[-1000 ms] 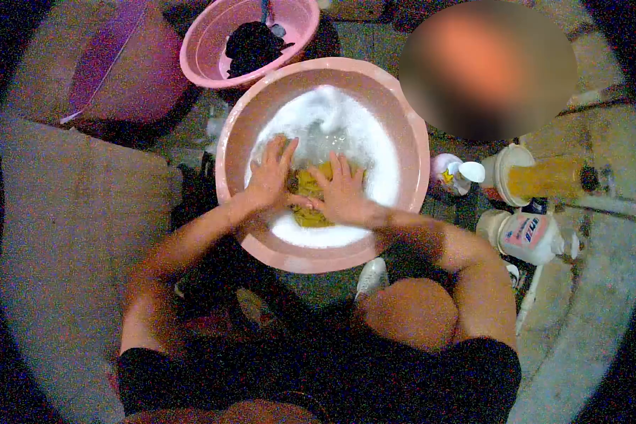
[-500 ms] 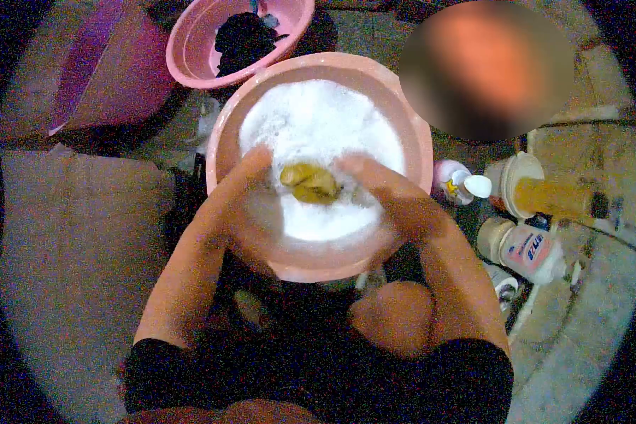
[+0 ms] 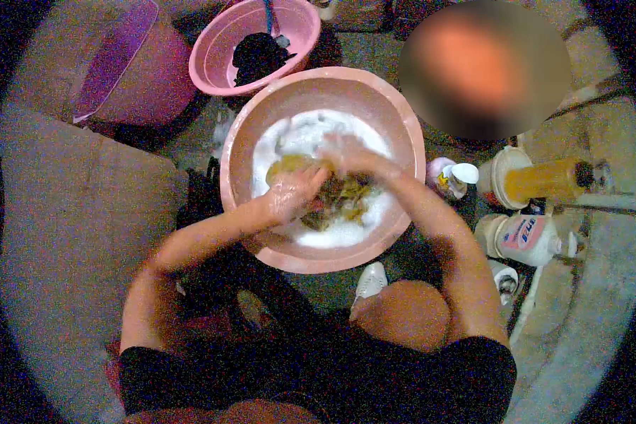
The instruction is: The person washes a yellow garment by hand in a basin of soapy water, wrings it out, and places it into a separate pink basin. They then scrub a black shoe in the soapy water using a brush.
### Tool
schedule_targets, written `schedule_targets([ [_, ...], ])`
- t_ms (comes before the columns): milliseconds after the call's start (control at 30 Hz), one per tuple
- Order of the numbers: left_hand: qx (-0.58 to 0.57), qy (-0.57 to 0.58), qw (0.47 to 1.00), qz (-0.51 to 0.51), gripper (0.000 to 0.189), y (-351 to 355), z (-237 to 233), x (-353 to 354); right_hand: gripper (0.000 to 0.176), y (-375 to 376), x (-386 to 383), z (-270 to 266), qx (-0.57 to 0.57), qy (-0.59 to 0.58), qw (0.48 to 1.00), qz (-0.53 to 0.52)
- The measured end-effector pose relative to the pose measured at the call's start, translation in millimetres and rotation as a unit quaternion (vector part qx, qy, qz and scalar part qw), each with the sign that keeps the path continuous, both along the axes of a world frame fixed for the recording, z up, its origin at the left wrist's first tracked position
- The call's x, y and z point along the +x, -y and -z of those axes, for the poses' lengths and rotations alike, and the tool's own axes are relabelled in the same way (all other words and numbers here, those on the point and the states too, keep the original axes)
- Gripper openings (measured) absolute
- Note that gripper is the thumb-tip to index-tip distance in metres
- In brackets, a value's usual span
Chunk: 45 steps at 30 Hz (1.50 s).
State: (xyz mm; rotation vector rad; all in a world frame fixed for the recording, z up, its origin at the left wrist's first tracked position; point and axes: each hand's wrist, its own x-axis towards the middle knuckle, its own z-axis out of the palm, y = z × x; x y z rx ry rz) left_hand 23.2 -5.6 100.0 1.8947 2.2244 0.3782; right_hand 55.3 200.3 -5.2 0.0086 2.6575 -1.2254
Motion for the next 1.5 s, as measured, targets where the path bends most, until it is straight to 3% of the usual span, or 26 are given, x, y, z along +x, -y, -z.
schedule_targets([
  [33, -0.001, 0.000, 1.000, 0.004, 0.049, 1.1, -1.9, -0.6, 0.062, 10.2, 20.7, 17.1, 0.039, -0.042, 0.992, -0.113],
  [133, -0.138, -0.152, 0.976, -0.077, 0.057, 10.1, 6.2, -5.5, 0.068, 83.7, 57.0, -68.6, 0.150, 0.158, 0.975, -0.042],
  [200, -0.158, -0.109, 0.976, -0.101, 0.081, 18.0, 31.8, -12.6, 0.068, 98.8, 67.0, -73.8, 0.212, 0.013, 0.975, 0.065],
  [267, -0.176, -0.060, 0.978, -0.098, 0.096, 22.0, 52.1, -13.0, 0.070, 109.6, 57.5, -55.8, 0.256, 0.032, 0.964, 0.065],
  [367, -0.214, -0.072, 0.967, -0.118, 0.077, 11.5, 68.5, -21.5, 0.056, 100.3, 47.4, -18.2, 0.314, -0.036, 0.946, 0.075],
  [400, -0.219, -0.064, 0.967, -0.117, 0.077, 7.0, 77.4, -33.1, 0.044, 87.3, 42.2, 32.1, 0.269, -0.008, 0.963, -0.029],
  [467, -0.393, 0.135, 0.908, -0.050, 0.061, -4.1, 98.1, -72.1, 0.021, 79.4, 31.4, 24.6, 0.162, 0.055, 0.982, -0.078],
  [500, -0.395, 0.142, 0.906, -0.051, 0.061, -2.7, 104.0, -83.8, 0.021, 76.0, 30.1, 31.8, 0.159, 0.060, 0.982, -0.083],
  [567, -0.203, -0.025, 0.978, -0.038, 0.042, -7.0, 112.0, -105.9, 0.020, 54.1, 22.7, 49.3, 0.162, 0.025, 0.981, -0.100],
  [600, -0.201, -0.021, 0.979, -0.038, 0.042, -17.9, 117.1, -115.5, 0.020, 41.3, 15.2, 71.2, 0.163, 0.029, 0.981, -0.101],
  [633, -0.126, 0.032, 0.989, -0.068, 0.036, -29.2, 122.8, -125.3, 0.022, 28.7, 4.3, 102.8, 0.133, -0.169, 0.973, -0.089],
  [700, -0.053, 0.078, 0.990, -0.101, 0.034, -43.3, 128.9, -133.4, 0.024, 10.5, -17.2, 142.9, 0.094, -0.366, 0.923, -0.072],
  [767, -0.135, 0.094, 0.939, -0.301, 0.035, -53.3, 132.1, -130.3, 0.023, -6.5, -43.1, 164.0, -0.046, -0.263, 0.963, -0.025],
  [800, -0.098, 0.029, 0.948, -0.302, 0.038, -52.1, 151.4, -129.6, 0.022, -21.6, -51.8, 168.1, -0.108, -0.208, 0.972, 0.000],
  [833, -0.089, 0.024, 0.949, -0.302, 0.038, -55.9, 134.1, -127.1, 0.023, -24.1, -56.4, 129.5, -0.047, -0.077, 0.996, 0.006],
  [900, 0.034, 0.345, 0.806, -0.480, 0.042, -50.8, 104.4, -121.6, 0.025, -14.1, -71.6, 50.4, 0.146, 0.100, 0.984, -0.002],
  [933, 0.093, 0.377, 0.823, -0.414, 0.050, -36.4, 105.7, -130.1, 0.026, -4.3, -74.4, 16.4, 0.184, 0.092, 0.978, 0.014],
  [967, 0.104, 0.475, 0.781, -0.391, 0.054, -29.4, 126.3, -146.0, 0.027, 7.6, -73.8, -15.7, 0.209, 0.048, 0.976, 0.043],
  [1000, 0.069, 0.461, 0.801, -0.376, 0.053, -20.0, 103.8, -147.7, 0.030, 25.0, -53.5, -60.0, 0.192, -0.058, 0.977, 0.070],
  [1100, 0.050, 0.412, 0.825, -0.383, 0.056, -10.2, 54.7, -139.8, 0.021, 63.2, -27.5, -99.7, 0.188, -0.132, 0.973, 0.028],
  [1233, 0.071, 0.087, 0.955, -0.275, 0.065, -2.8, 35.9, -107.1, 0.022, 108.5, 24.3, -93.4, 0.185, -0.265, 0.940, -0.112],
  [1300, 0.071, -0.026, 0.982, -0.171, 0.063, 8.9, 47.7, -88.6, 0.028, 108.6, 38.4, -105.8, 0.172, -0.151, 0.958, -0.173],
  [1333, 0.070, -0.021, 0.983, -0.169, 0.063, 14.3, 49.4, -79.8, 0.035, 109.4, 45.9, -107.6, 0.151, -0.033, 0.960, -0.234],
  [1367, 0.001, 0.030, 0.990, -0.138, 0.063, 19.2, 50.8, -72.8, 0.035, 108.4, 55.7, -105.7, 0.147, -0.029, 0.961, -0.232],
  [1433, -0.065, 0.085, 0.988, -0.113, 0.062, 26.8, 50.4, -61.2, 0.052, 102.5, 72.0, -102.1, 0.131, -0.156, 0.978, 0.042],
  [1500, -0.121, 0.085, 0.978, -0.150, 0.063, 25.6, 51.9, -51.4, 0.057, 112.3, 89.4, -62.3, 0.228, -0.128, 0.962, 0.074],
])
